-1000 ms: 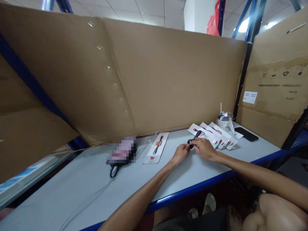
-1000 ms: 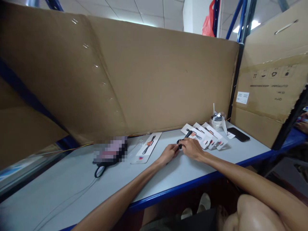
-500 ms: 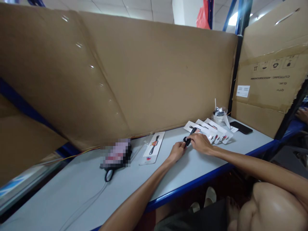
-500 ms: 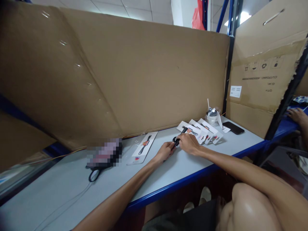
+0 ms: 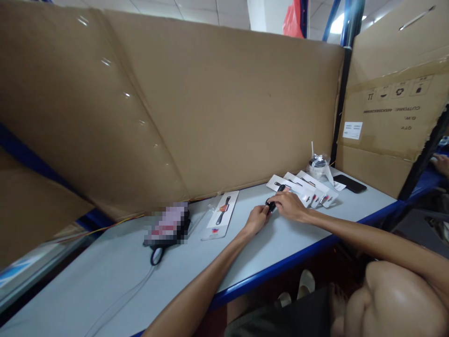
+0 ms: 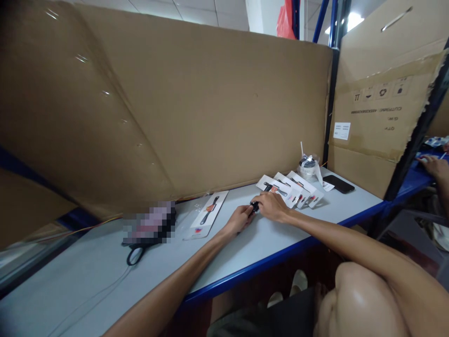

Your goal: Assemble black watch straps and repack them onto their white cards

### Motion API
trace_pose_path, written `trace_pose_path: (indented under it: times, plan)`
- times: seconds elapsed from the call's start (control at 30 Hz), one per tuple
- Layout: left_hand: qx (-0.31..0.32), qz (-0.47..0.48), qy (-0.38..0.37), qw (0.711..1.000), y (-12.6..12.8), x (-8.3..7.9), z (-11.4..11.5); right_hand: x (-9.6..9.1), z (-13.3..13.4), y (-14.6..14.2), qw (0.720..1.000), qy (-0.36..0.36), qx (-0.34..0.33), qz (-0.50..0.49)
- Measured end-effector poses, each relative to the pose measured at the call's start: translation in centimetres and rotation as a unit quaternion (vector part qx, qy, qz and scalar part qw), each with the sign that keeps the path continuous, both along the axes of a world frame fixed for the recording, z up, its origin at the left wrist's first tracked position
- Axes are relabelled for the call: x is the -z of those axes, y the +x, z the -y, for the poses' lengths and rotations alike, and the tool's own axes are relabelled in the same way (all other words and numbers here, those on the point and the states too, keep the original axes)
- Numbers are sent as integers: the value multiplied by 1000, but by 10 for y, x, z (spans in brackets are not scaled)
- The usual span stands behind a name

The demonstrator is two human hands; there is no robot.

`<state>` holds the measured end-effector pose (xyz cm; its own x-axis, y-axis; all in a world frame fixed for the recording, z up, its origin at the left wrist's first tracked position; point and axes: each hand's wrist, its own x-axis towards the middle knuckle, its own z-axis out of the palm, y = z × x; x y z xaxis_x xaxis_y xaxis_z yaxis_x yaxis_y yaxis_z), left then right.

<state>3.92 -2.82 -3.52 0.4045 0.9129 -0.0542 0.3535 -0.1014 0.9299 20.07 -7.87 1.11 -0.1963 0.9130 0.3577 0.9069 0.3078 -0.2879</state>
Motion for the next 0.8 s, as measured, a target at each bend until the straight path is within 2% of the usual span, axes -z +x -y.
trace_pose_path:
  times: [0.1,0.27,0.43,0.67,0.8]
  plan:
    - [-2,8,-33,999,1,-1,0,2,-1,0,1000,0,6,8]
    - [-3,10,-46,999,1,-4,3,3,-2,2,999,5,36,21]
    - [-1,25,-52,998,0,-6,4,3,-2,0,1000,-3,-11,0]
    - [-8,35,-65,997,1,-7,5,6,-5,0,999,-6,43,6]
    - [-11,36,-68,997,1,-7,5,8,-7,-1,1000,12,8,-12]
